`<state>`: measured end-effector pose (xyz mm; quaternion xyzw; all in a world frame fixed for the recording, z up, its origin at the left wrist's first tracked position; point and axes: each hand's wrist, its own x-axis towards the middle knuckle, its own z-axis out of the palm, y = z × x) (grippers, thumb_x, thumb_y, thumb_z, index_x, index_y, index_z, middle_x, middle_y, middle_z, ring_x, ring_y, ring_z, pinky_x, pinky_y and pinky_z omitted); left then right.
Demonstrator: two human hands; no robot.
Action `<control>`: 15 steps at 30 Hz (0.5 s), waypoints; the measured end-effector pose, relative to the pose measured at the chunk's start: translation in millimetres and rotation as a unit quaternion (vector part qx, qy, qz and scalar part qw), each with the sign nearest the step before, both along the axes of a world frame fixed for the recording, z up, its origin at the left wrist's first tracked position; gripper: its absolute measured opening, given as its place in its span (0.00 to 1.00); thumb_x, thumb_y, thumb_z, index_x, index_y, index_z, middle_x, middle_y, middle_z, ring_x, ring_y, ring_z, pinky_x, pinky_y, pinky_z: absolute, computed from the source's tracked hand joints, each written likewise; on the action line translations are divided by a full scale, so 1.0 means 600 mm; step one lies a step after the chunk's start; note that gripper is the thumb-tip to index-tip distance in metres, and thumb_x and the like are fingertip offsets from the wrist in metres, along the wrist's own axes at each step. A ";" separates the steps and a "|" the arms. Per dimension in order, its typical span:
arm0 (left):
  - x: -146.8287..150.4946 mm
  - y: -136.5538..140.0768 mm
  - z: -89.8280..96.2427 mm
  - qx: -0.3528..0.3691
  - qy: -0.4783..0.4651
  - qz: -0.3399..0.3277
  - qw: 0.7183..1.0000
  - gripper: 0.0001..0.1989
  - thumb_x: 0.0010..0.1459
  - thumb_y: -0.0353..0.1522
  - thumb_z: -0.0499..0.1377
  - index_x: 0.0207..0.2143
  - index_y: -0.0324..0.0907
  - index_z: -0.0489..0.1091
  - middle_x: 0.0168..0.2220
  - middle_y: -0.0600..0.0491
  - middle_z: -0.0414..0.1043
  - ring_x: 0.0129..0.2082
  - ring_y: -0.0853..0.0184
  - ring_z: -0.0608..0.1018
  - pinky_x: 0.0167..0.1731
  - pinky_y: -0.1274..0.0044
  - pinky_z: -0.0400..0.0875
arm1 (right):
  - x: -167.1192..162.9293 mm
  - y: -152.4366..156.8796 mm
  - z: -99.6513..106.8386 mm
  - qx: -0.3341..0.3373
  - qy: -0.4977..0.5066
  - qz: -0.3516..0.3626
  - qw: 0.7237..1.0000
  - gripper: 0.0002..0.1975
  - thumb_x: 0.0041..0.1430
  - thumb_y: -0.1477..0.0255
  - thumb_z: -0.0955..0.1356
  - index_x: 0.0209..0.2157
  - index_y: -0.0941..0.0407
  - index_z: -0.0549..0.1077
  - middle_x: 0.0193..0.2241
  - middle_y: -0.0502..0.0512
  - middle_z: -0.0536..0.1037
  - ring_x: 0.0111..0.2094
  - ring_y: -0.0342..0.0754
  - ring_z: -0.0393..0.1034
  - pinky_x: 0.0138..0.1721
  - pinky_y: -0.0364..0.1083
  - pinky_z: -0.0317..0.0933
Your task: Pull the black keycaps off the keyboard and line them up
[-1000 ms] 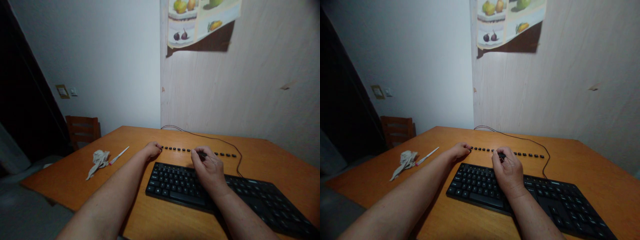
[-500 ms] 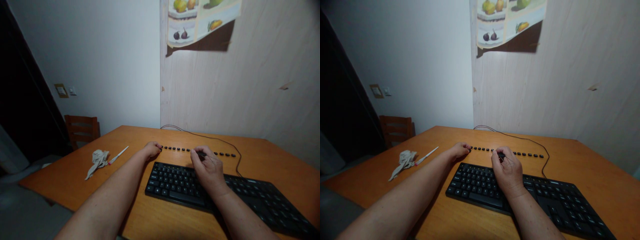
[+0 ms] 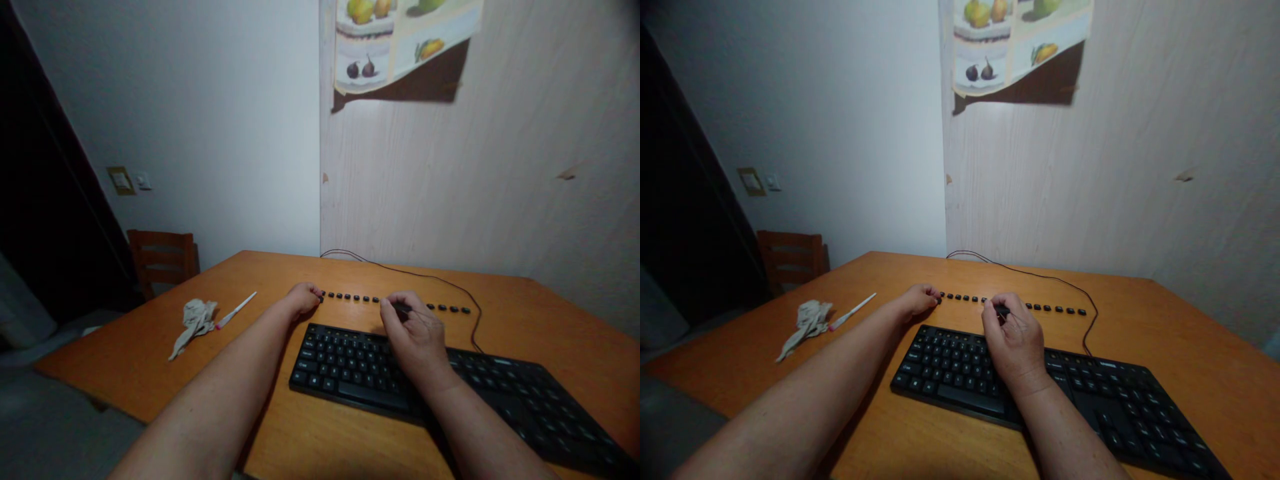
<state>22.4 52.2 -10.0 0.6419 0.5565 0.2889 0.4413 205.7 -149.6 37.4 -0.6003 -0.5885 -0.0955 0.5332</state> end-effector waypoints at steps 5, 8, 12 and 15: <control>0.000 -0.010 0.007 -0.009 -0.016 0.006 1.000 0.09 0.46 0.24 0.64 0.32 0.38 0.71 0.16 0.58 0.64 0.14 0.75 0.63 0.16 0.83 0.52 | -0.001 0.000 -0.001 -0.007 0.008 -0.005 1.000 0.10 0.62 0.64 0.64 0.31 0.55 0.70 0.27 0.51 0.75 0.29 0.47 0.71 0.34 0.44 0.60; -0.003 -0.022 0.014 -0.014 -0.035 0.015 0.999 0.08 0.47 0.25 0.63 0.31 0.39 0.69 0.14 0.60 0.60 0.12 0.75 0.61 0.15 0.83 0.49 | -0.001 -0.002 0.000 -0.009 0.015 -0.005 1.000 0.10 0.62 0.64 0.64 0.31 0.54 0.70 0.26 0.50 0.75 0.29 0.46 0.71 0.34 0.44 0.60; -0.012 -0.034 0.027 -0.019 -0.070 0.038 0.997 0.06 0.49 0.28 0.61 0.30 0.40 0.65 0.13 0.61 0.56 0.11 0.76 0.59 0.14 0.83 0.48 | 0.000 -0.004 0.003 -0.013 0.037 0.001 0.999 0.11 0.62 0.62 0.64 0.31 0.54 0.70 0.25 0.49 0.74 0.28 0.46 0.70 0.32 0.43 0.59; -0.020 -0.040 0.037 -0.023 -0.097 0.047 0.994 0.05 0.53 0.29 0.58 0.28 0.41 0.62 0.14 0.61 0.54 0.11 0.76 0.58 0.14 0.83 0.49 | 0.001 -0.004 0.004 -0.016 0.047 0.011 0.999 0.14 0.63 0.61 0.63 0.29 0.55 0.70 0.24 0.50 0.74 0.28 0.46 0.70 0.33 0.44 0.59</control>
